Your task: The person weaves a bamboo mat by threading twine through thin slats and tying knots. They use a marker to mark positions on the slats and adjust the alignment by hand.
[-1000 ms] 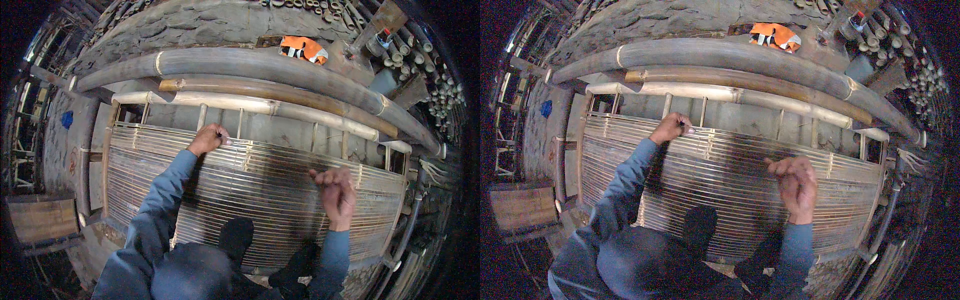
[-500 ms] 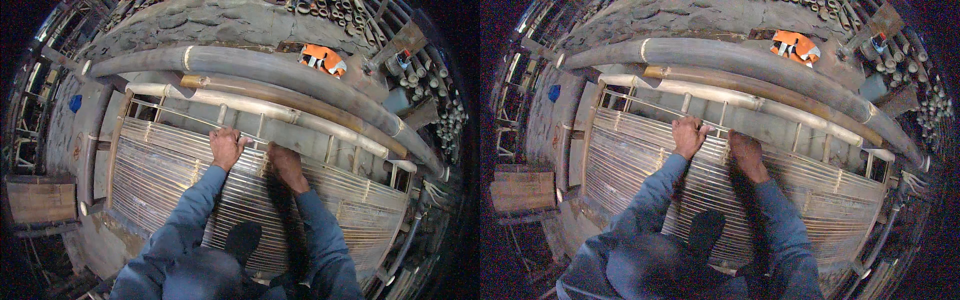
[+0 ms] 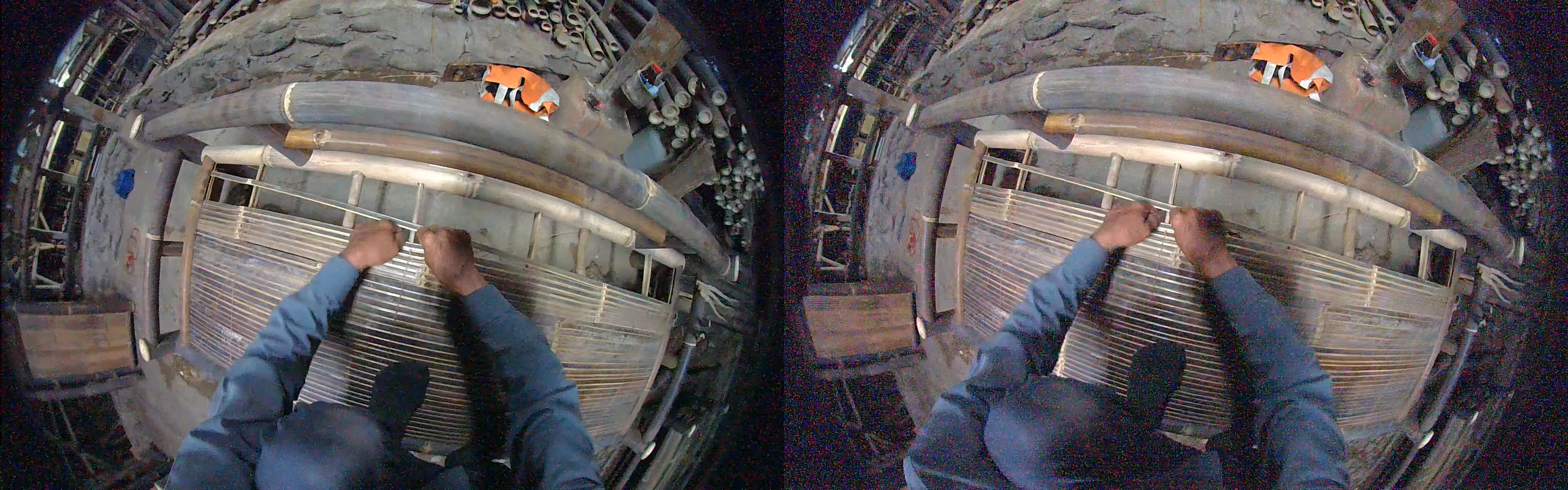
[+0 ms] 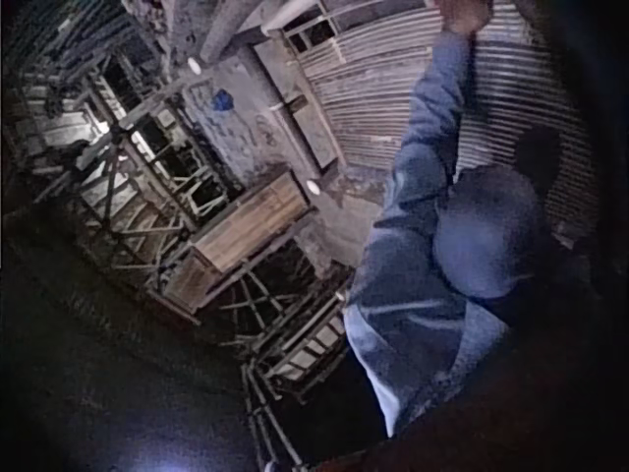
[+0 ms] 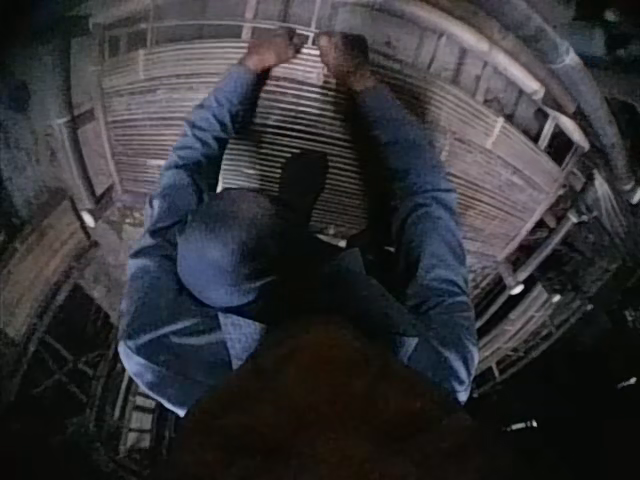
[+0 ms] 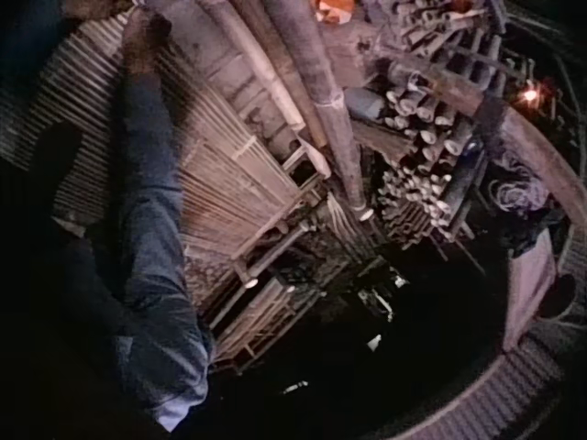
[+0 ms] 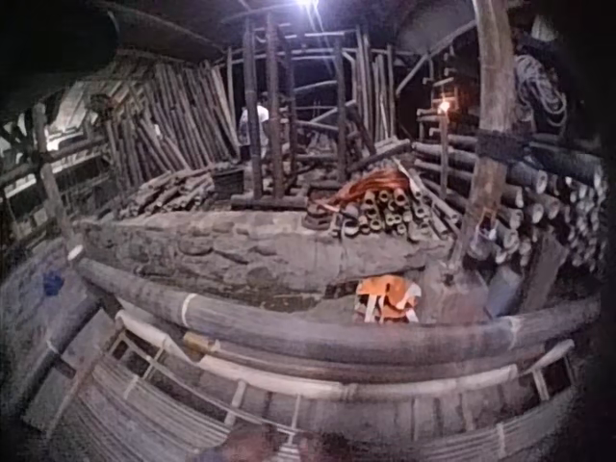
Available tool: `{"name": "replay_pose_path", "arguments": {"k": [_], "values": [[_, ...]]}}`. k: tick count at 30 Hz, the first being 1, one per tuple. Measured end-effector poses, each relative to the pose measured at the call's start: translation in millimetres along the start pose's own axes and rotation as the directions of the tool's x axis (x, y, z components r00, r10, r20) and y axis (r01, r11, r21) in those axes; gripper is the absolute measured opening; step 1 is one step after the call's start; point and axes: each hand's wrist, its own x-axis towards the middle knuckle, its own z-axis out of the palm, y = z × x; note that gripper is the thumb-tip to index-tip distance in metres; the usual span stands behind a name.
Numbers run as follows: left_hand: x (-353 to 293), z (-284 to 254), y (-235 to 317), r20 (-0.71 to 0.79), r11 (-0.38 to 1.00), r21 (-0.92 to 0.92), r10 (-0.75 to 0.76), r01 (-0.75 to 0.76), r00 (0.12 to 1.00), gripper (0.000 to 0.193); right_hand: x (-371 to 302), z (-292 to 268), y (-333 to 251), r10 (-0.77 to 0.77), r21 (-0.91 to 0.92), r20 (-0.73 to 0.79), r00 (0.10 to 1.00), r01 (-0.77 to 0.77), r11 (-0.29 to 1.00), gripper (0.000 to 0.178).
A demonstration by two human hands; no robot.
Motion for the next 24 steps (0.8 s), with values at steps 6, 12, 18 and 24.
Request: {"name": "replay_pose_path", "arguments": {"k": [6, 12, 18, 24], "values": [[49.6, 29.8, -64.9, 0.55, 0.13, 0.756, 0.405, -0.641, 0.73, 0.037, 5.8, 14.0, -1.4, -0.076, 0.025, -0.06, 0.995, 0.077, 0.997, 0.014], [66.0, -32.8, -24.0, 0.761, 0.879, 0.123, 0.214, -0.46, 0.612, 0.049, 10.0, 13.8, -2.9, -0.131, -0.037, -0.034, 0.991, 0.13, 0.991, 0.014], [69.7, -22.7, -35.3, 0.686, 0.88, -0.01, 0.351, -0.474, 0.637, 0.052, 23.6, 13.8, 21.8, -0.399, 0.029, -0.046, 0.916, 0.4, 0.916, 0.014], [82.7, -8.7, -63.6, 0.798, 0.939, -0.107, 0.276, -0.326, 0.535, 0.047, 29.3, 13.9, 33.8, -0.516, 0.001, 0.081, 0.853, 0.517, 0.856, 0.012]]}}
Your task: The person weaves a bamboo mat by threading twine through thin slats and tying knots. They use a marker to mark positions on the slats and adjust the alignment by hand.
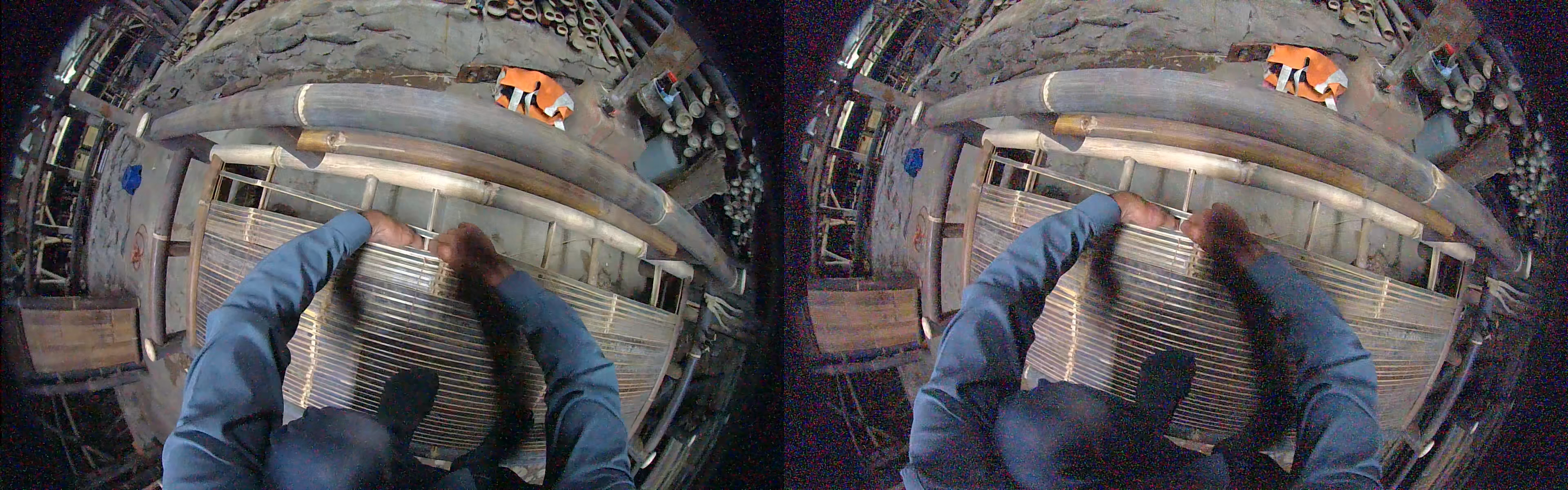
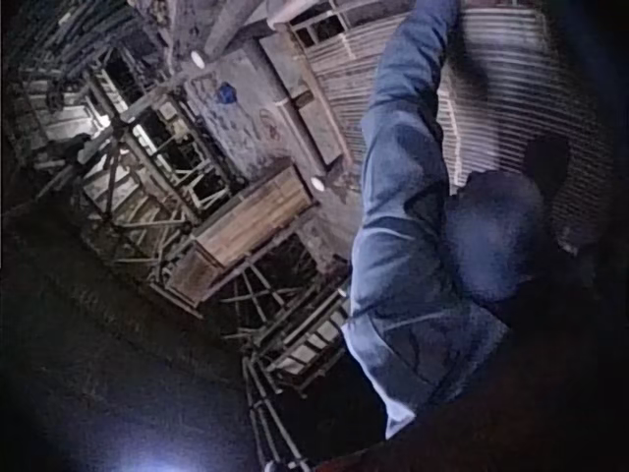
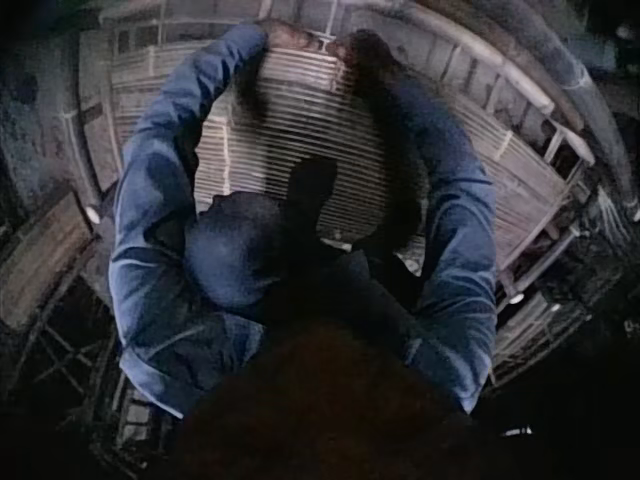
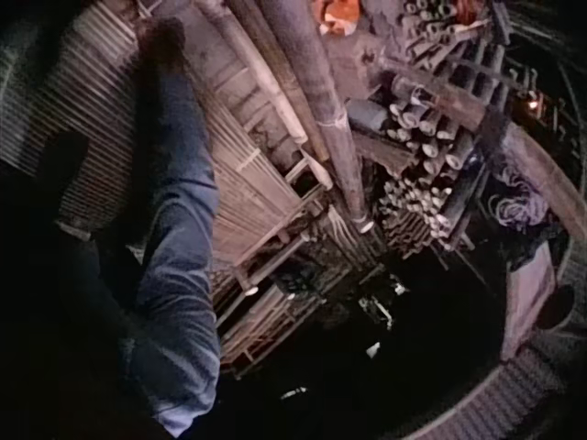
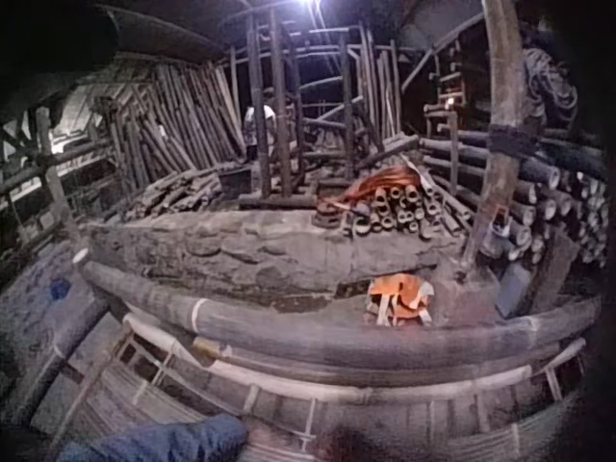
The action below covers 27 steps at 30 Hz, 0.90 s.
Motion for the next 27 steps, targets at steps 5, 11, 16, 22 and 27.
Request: {"name": "replay_pose_path", "arguments": {"k": [5, 11, 16, 22, 27], "values": [[-8.0, -13.5, 19.1, 0.074, 0.994, -0.074, 0.088, -0.082, 0.993, 0.048, -7.1, -10.4, -3.7, 0.023, 0.027, -0.003, 1.0, -0.023, 0.999, 0.015], [-32.0, -11.6, 41.3, 0.076, 0.859, -0.507, -0.037, 0.071, 0.996, 0.075, -12.1, 3.5, 3.1, -0.012, -0.018, -0.144, 0.99, 0.009, 1.0, 0.018], [-26.2, 8.0, 9.8, 0.024, 0.85, -0.526, -0.024, 0.033, 0.999, 0.078, -7.8, 0.9, -3.3, 0.013, -0.065, -0.129, 0.992, -0.022, 0.998, 0.019], [-29.2, 2.7, 37.7, -0.059, 0.912, -0.409, -0.06, 0.031, 0.996, 0.077, -19.3, -8.4, -33.8, 0.347, 0.072, -0.099, 0.932, -0.341, 0.937, 0.017], [-43.2, 7.1, 49.7, -0.108, 0.933, -0.347, -0.143, 0.097, 0.984, 0.086, -21.2, -37.5, -66.7, 0.778, 0.444, 0.016, 0.628, -0.702, 0.557, 0.014]]}}
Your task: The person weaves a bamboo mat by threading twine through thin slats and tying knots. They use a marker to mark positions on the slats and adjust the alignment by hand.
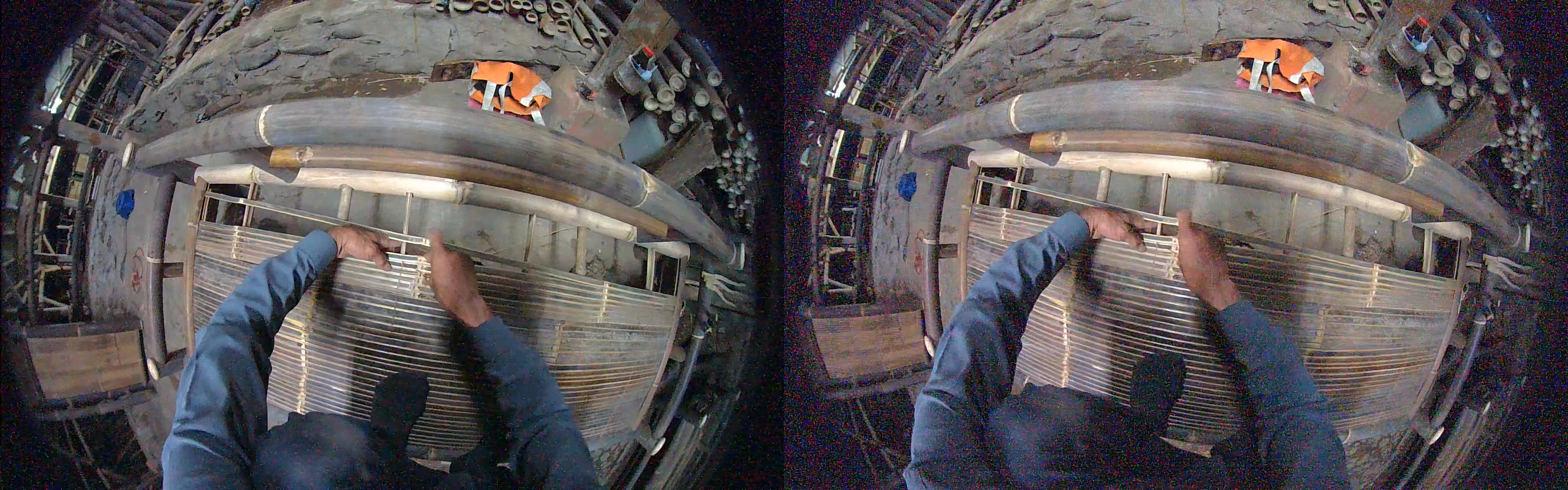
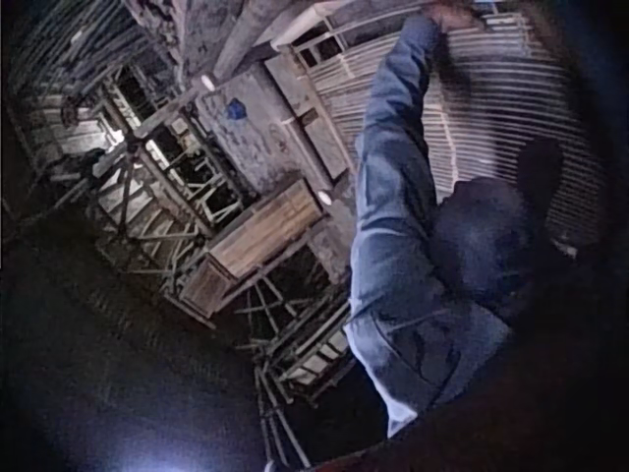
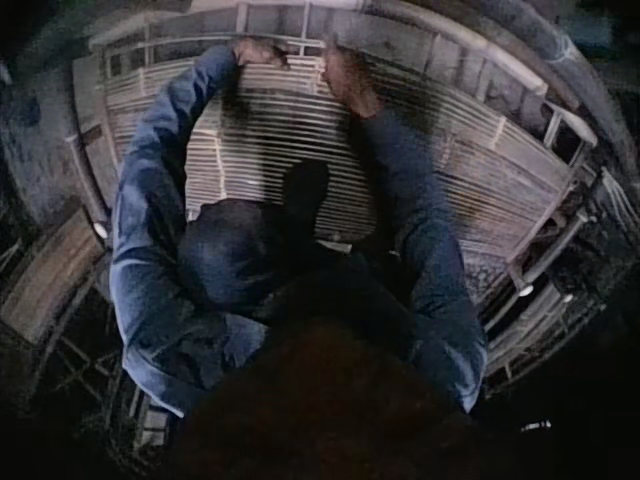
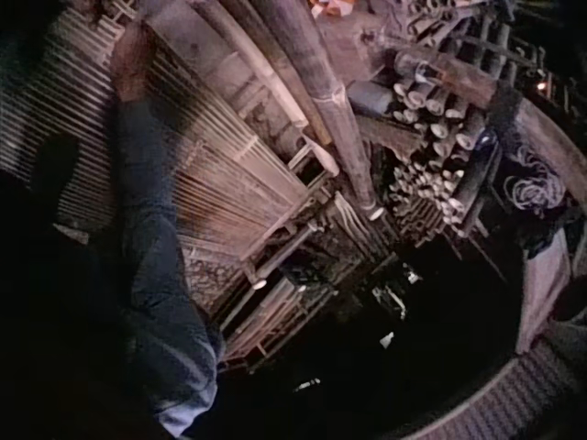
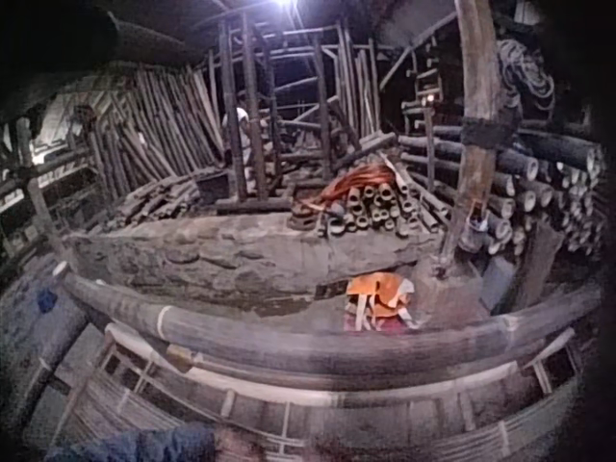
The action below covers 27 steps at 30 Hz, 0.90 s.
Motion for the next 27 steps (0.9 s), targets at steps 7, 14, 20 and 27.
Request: {"name": "replay_pose_path", "arguments": {"k": [7, 14, 20, 27], "values": [[12.3, 5.5, -16.8, -0.024, 0.996, -0.043, 0.077, -0.078, 0.997, 0.087, 1.4, 43.2, -1.6, 0.205, -0.071, -0.23, 0.951, -0.227, 0.971, 0.014], [12.1, 14.5, -13.6, -0.198, 0.985, 0.059, 0.172, -0.163, 0.965, 0.08, 17.3, 68.7, -37.5, 0.429, -0.013, -0.253, 0.867, -0.447, 0.894, 0.02], [14.5, 8.2, -15.0, -0.117, 0.973, 0.02, 0.232, -0.231, 0.966, 0.08, 32.5, 97.3, -10.3, 0.471, 0.094, -0.182, 0.863, -0.462, 0.882, 0.027], [21.2, 5.8, -28.6, -0.072, 0.992, -0.055, 0.108, -0.112, 0.992, 0.075, 35.2, 92.9, 21.6, 0.356, 0.623, 0.524, 0.774, -0.633, 0.459, 0.009]]}}
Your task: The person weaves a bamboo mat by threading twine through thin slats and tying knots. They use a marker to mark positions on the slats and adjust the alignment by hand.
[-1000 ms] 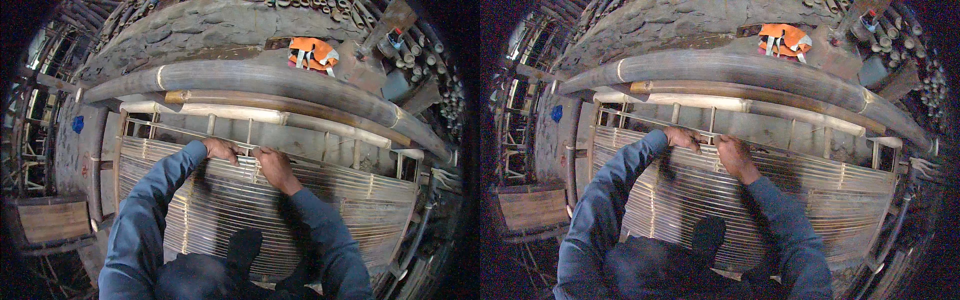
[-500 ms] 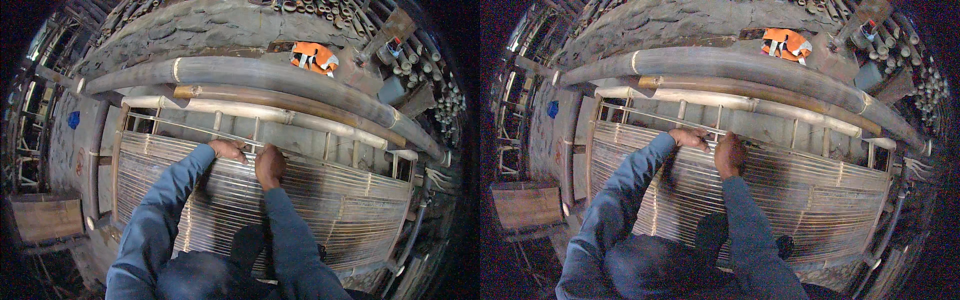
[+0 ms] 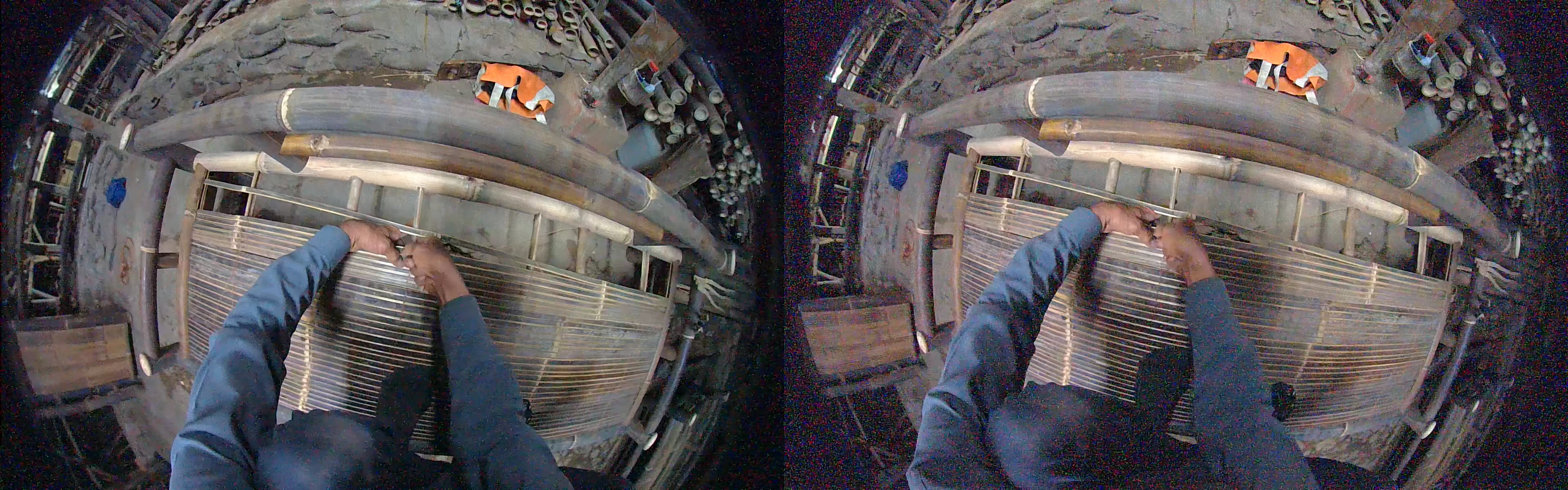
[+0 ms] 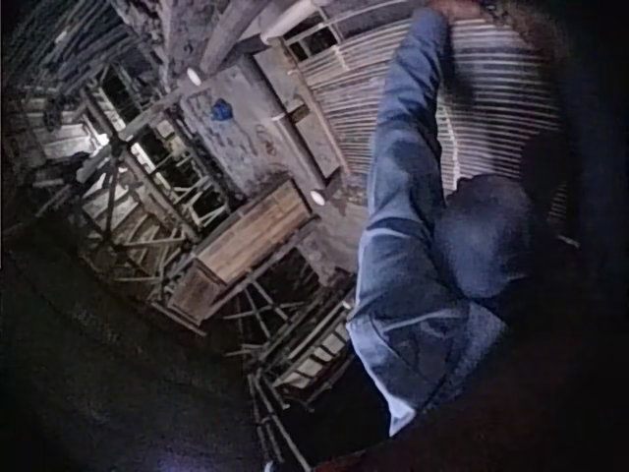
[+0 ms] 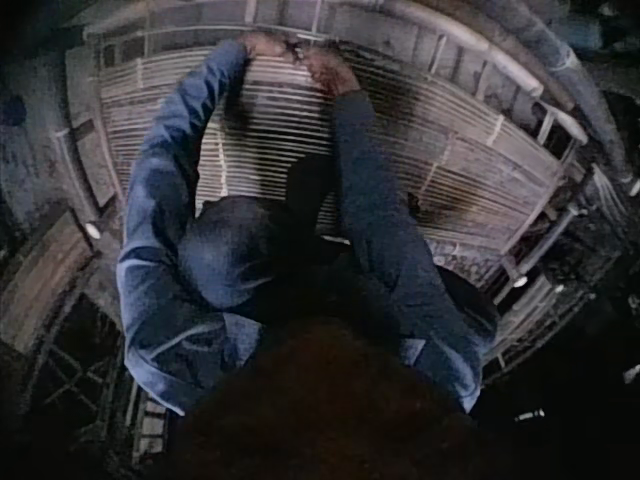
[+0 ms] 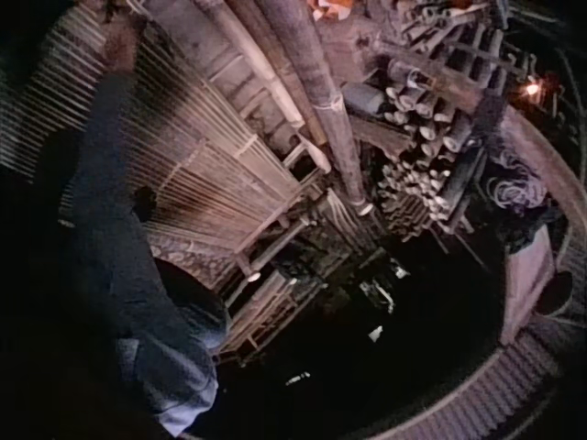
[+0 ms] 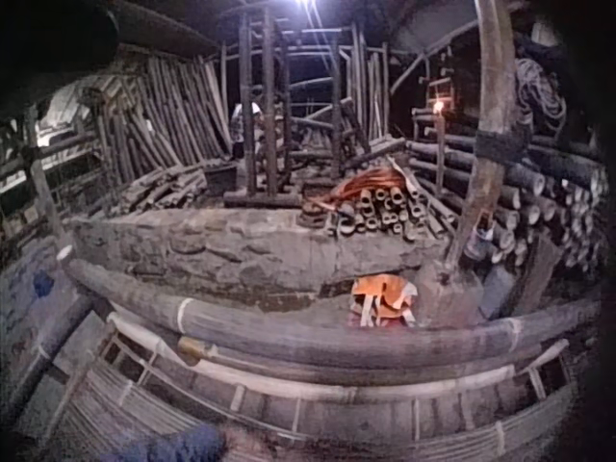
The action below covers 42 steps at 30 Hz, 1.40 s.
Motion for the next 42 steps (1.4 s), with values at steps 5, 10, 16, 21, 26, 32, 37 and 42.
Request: {"name": "replay_pose_path", "arguments": {"k": [5, 10, 16, 21, 26, 32, 37, 42], "values": [[-2.2, -0.7, 0.7, 0.093, 0.983, -0.119, 0.152, -0.141, 0.984, 0.066, -26.2, -2.2, -43.4, 0.166, 0.183, 0.15, 0.975, -0.192, 0.964, 0.012], [-3.4, 9.2, -8.3, -0.215, 0.996, -0.054, 0.052, -0.065, 0.975, 0.043, -10.7, -11.1, -28.3, 0.116, 0.088, 0.194, 0.974, -0.135, 0.987, 0.01], [4.5, 46.4, 33.1, -0.705, 0.953, 0.129, -0.107, 0.275, 0.701, 0.027, -34.0, -12.0, 32.3, -0.589, -0.396, -0.349, 0.729, 0.455, 0.798, 0.01], [3.2, 78.5, 24.6, -0.919, 0.977, 0.125, 0.047, 0.175, 0.392, 0.02, -66.9, 4.7, 6.2, -0.372, -0.039, -0.535, 0.759, 0.417, 0.908, 0.037], [-0.4, 95.5, 32.5, -0.943, 0.948, 0.316, 0.309, 0.038, 0.12, 0.02, -39.6, -6.9, 8.5, -0.349, 0.374, -0.404, 0.846, 0.501, 0.781, 0.039], [-32.4, 83.0, 45.2, -0.981, 0.952, 0.1, 0.143, -0.29, 0.131, 0.019, -51.5, 2.4, -22.4, -0.315, 0.674, -0.184, 0.931, 0.353, 0.649, 0.048], [-45.5, 98.9, 66.6, -0.955, 0.97, 0.241, 0.235, 0.012, 0.179, 0.017, -42.4, 11.0, -25.2, -0.393, 0.043, -0.075, 0.917, 0.396, 0.917, 0.057], [-53.8, 94.0, 76.1, -0.987, 0.931, 0.144, 0.161, -0.336, 0.026, 0.013, -71.3, -2.1, -9.1, -0.596, -0.221, -0.334, 0.73, 0.554, 0.803, 0.048]]}}
